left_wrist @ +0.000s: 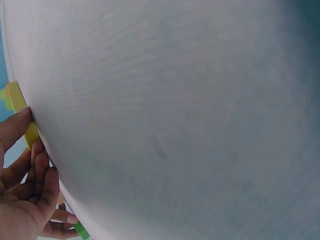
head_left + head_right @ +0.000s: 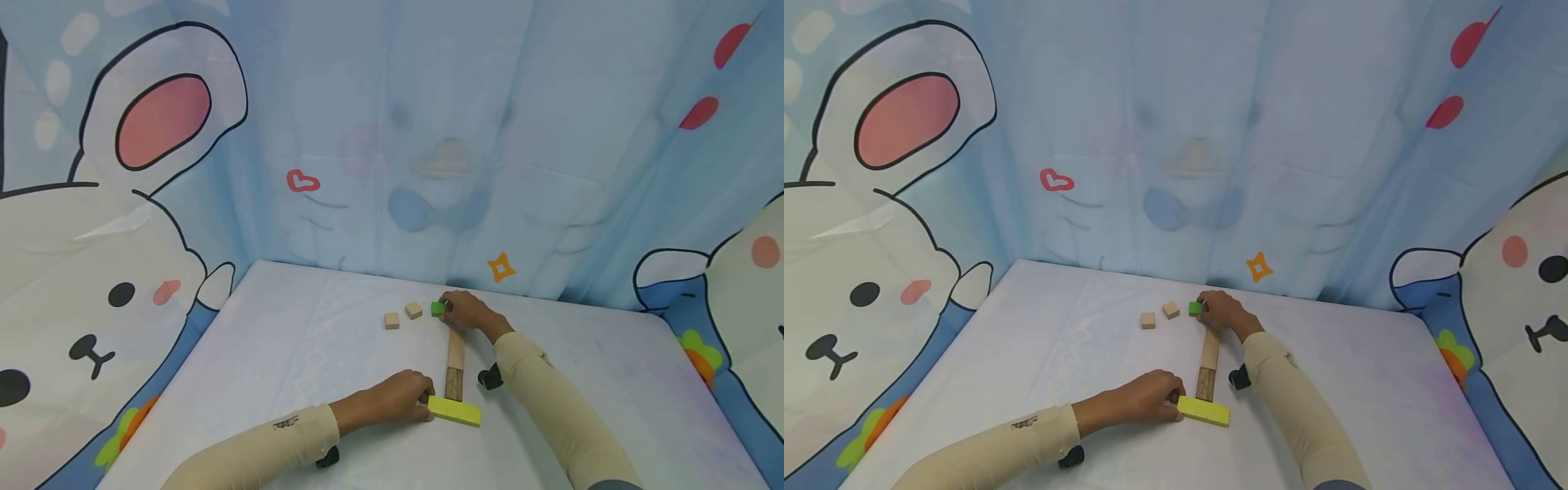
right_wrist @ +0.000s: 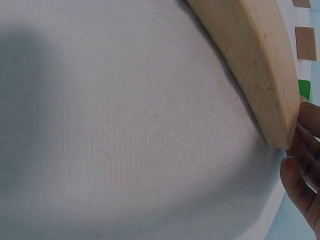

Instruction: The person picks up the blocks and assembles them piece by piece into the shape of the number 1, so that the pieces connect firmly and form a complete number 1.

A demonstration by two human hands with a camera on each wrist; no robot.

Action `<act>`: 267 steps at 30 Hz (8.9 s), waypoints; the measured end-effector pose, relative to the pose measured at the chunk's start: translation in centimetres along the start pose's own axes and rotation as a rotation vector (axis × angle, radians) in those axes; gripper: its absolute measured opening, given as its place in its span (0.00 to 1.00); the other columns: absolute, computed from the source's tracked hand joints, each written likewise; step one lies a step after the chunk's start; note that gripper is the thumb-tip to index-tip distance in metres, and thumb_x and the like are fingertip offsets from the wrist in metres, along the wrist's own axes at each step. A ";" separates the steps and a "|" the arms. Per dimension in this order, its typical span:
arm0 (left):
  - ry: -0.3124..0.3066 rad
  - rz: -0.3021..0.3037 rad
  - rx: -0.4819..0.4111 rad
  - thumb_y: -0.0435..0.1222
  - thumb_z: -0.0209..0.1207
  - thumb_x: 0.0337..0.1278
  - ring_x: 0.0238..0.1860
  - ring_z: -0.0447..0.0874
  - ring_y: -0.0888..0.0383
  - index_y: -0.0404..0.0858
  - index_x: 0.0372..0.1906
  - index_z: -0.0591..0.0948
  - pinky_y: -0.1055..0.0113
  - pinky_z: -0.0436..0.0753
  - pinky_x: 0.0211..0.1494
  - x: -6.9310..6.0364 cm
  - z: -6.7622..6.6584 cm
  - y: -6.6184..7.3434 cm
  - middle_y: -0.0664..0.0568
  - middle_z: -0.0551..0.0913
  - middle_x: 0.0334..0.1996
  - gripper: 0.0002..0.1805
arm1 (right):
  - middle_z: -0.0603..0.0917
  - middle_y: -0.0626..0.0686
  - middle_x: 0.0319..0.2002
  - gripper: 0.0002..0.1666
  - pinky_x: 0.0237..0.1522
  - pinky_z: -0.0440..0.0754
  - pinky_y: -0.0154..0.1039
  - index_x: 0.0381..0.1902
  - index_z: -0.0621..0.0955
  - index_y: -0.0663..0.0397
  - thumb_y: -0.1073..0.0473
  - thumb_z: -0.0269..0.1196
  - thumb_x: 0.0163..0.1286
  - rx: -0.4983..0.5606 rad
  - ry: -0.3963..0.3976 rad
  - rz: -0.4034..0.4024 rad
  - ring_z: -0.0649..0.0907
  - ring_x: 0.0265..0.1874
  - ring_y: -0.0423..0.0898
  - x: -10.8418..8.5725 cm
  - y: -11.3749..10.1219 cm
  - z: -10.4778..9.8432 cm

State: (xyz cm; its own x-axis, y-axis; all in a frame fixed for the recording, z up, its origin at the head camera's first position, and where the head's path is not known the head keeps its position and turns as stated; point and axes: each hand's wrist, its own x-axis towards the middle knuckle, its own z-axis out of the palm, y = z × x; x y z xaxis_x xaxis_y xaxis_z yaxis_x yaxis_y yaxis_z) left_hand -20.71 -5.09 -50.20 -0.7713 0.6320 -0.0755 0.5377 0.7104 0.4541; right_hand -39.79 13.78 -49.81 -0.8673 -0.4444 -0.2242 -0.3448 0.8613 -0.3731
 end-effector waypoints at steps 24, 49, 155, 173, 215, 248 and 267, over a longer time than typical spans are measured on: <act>0.007 0.004 0.009 0.39 0.72 0.55 0.31 0.74 0.74 0.39 0.47 0.85 0.82 0.74 0.35 0.0 0.1 0.1 0.59 0.85 0.34 0.16 | 0.83 0.56 0.47 0.25 0.48 0.80 0.49 0.60 0.78 0.63 0.56 0.65 0.70 -0.024 0.008 -0.024 0.81 0.44 0.49 -1.4 0.2 -0.3; 0.010 0.013 0.013 0.39 0.72 0.56 0.30 0.73 0.73 0.38 0.47 0.85 0.82 0.74 0.35 -0.1 0.0 0.2 0.59 0.85 0.33 0.16 | 0.84 0.55 0.43 0.22 0.45 0.79 0.47 0.57 0.80 0.63 0.58 0.67 0.68 -0.047 0.059 -0.077 0.80 0.41 0.47 -4.0 1.2 -1.6; 0.005 -0.025 0.013 0.40 0.72 0.56 0.34 0.74 0.72 0.38 0.48 0.85 0.80 0.76 0.38 0.0 0.3 0.2 0.59 0.84 0.35 0.17 | 0.84 0.55 0.43 0.23 0.48 0.79 0.49 0.58 0.79 0.64 0.60 0.68 0.67 -0.019 -0.006 -0.036 0.79 0.41 0.48 -5.7 4.0 -0.8; 0.000 -0.032 0.006 0.40 0.72 0.56 0.32 0.73 0.72 0.38 0.48 0.85 0.80 0.76 0.37 0.1 0.3 0.1 0.60 0.84 0.34 0.16 | 0.84 0.55 0.42 0.22 0.51 0.80 0.51 0.56 0.80 0.64 0.61 0.68 0.66 -0.030 -0.012 -0.036 0.80 0.43 0.49 -5.9 3.7 -1.0; 0.328 -0.151 0.024 0.40 0.65 0.65 0.35 0.77 0.61 0.33 0.49 0.83 0.70 0.79 0.40 4.4 -6.2 -4.1 0.50 0.85 0.37 0.16 | 0.84 0.55 0.43 0.23 0.53 0.79 0.51 0.57 0.80 0.63 0.62 0.69 0.66 -0.037 -0.019 0.001 0.80 0.43 0.49 -5.9 3.3 -1.0; 0.386 -0.310 0.085 0.38 0.66 0.59 0.36 0.80 0.51 0.27 0.45 0.83 0.61 0.81 0.41 8.3 -5.4 -7.6 0.40 0.85 0.36 0.17 | 0.83 0.52 0.41 0.22 0.51 0.79 0.48 0.56 0.81 0.63 0.61 0.68 0.67 -0.062 -0.013 -0.062 0.80 0.43 0.47 -6.0 3.7 -1.0; 0.356 -0.277 0.163 0.34 0.67 0.60 0.33 0.78 0.53 0.29 0.38 0.84 0.64 0.79 0.38 9.1 -5.1 -7.5 0.44 0.83 0.31 0.09 | 0.83 0.52 0.41 0.21 0.53 0.79 0.49 0.55 0.81 0.62 0.61 0.69 0.66 -0.052 -0.016 -0.010 0.80 0.43 0.47 -6.3 3.1 -1.1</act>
State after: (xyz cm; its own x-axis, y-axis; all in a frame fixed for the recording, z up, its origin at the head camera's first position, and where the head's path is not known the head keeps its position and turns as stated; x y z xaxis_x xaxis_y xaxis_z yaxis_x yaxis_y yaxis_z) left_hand -33.47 -6.24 -49.70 -0.9465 0.2869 0.1480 0.3200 0.8943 0.3127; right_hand -35.82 19.49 -48.53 -0.8580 -0.4564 -0.2355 -0.3717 0.8683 -0.3285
